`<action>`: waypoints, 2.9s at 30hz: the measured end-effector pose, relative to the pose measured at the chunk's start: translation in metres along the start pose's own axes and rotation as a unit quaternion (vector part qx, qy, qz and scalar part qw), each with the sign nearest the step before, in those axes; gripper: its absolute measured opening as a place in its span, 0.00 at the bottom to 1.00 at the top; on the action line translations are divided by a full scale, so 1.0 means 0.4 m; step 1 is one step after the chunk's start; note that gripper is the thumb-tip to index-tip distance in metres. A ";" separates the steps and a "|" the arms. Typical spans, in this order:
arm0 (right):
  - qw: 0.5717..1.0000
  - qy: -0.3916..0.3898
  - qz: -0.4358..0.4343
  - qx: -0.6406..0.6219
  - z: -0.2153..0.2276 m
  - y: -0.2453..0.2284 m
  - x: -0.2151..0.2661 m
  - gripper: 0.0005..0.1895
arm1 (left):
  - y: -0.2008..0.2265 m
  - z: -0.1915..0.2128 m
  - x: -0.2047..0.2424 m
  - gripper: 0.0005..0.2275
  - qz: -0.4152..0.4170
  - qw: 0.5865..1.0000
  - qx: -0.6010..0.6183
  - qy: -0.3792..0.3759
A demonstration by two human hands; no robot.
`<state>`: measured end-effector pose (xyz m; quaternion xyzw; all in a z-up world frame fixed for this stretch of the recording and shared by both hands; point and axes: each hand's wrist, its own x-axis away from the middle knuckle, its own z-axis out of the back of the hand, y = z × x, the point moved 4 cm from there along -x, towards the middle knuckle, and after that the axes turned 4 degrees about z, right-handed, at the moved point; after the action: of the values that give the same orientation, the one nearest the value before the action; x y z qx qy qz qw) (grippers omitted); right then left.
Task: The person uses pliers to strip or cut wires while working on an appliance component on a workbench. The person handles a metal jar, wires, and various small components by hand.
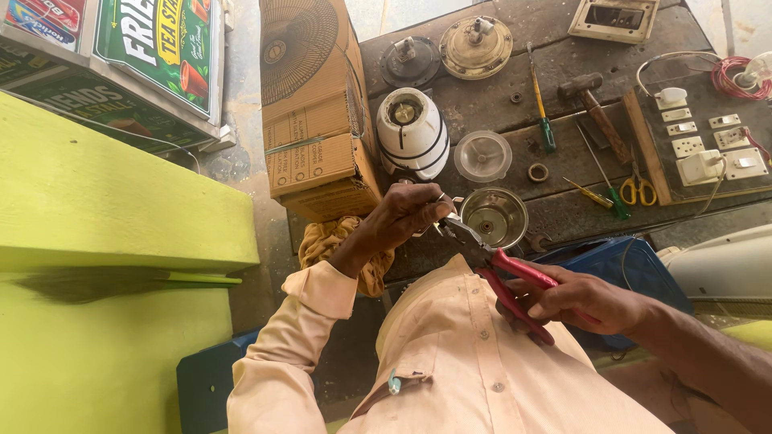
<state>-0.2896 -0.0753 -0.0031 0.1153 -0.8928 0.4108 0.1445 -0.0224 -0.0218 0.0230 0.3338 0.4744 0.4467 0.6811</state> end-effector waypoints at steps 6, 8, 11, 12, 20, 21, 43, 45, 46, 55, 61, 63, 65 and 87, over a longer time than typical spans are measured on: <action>0.999 0.001 0.012 0.044 0.013 0.009 -0.001 0.39 | -0.009 -0.006 0.002 0.17 0.012 0.999 0.044 0.000; 0.997 0.007 0.011 0.074 0.010 0.007 -0.001 0.40 | -0.016 -0.006 0.001 0.18 0.011 0.999 0.051 0.000; 0.994 0.029 -0.005 0.109 0.004 0.001 -0.002 0.40 | -0.028 -0.010 0.008 0.18 0.020 0.998 0.062 0.002; 0.992 0.038 -0.012 0.120 0.004 -0.003 -0.005 0.39 | -0.031 -0.008 0.009 0.18 0.020 0.998 0.061 0.004; 0.992 0.037 -0.022 0.115 0.040 0.015 -0.020 0.39 | -0.070 -0.003 0.015 0.18 0.086 0.995 0.046 0.018; 0.995 0.023 -0.015 0.100 0.045 0.017 -0.023 0.36 | -0.072 0.002 0.011 0.18 0.077 0.996 0.036 0.018; 0.992 0.002 0.026 0.125 0.103 -0.013 0.026 0.47 | -0.085 -0.023 0.043 0.10 0.130 0.925 0.355 -0.036; 0.991 0.012 0.017 0.132 0.119 -0.008 0.034 0.45 | -0.099 -0.028 0.039 0.10 0.114 0.950 0.290 -0.033; 0.989 0.010 0.019 0.144 0.128 -0.005 0.042 0.45 | -0.106 -0.033 0.039 0.10 0.108 0.959 0.260 -0.033; 0.919 0.246 -0.058 0.301 0.407 0.038 0.099 0.41 | -0.136 -0.011 0.079 0.11 0.122 0.937 0.304 0.123; 0.698 0.420 -0.064 0.577 0.649 0.128 0.000 0.46 | -0.147 -0.067 0.128 0.11 0.122 0.913 0.344 0.182; 0.688 0.442 -0.095 0.567 0.721 0.185 -0.030 0.46 | -0.157 -0.081 0.148 0.11 0.138 0.903 0.349 0.210; 0.673 0.463 -0.130 0.563 0.773 0.239 -0.063 0.47 | -0.164 -0.098 0.166 0.11 0.150 0.894 0.351 0.235; 0.717 0.414 0.175 0.532 0.668 0.101 -0.132 0.22 | -0.175 -0.225 0.151 0.07 0.086 0.939 0.169 0.285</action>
<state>-0.2973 -0.2498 -0.2158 -0.1667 -0.3822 0.8431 0.3396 -0.0780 0.0102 -0.0890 0.3421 0.6871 0.4930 0.4098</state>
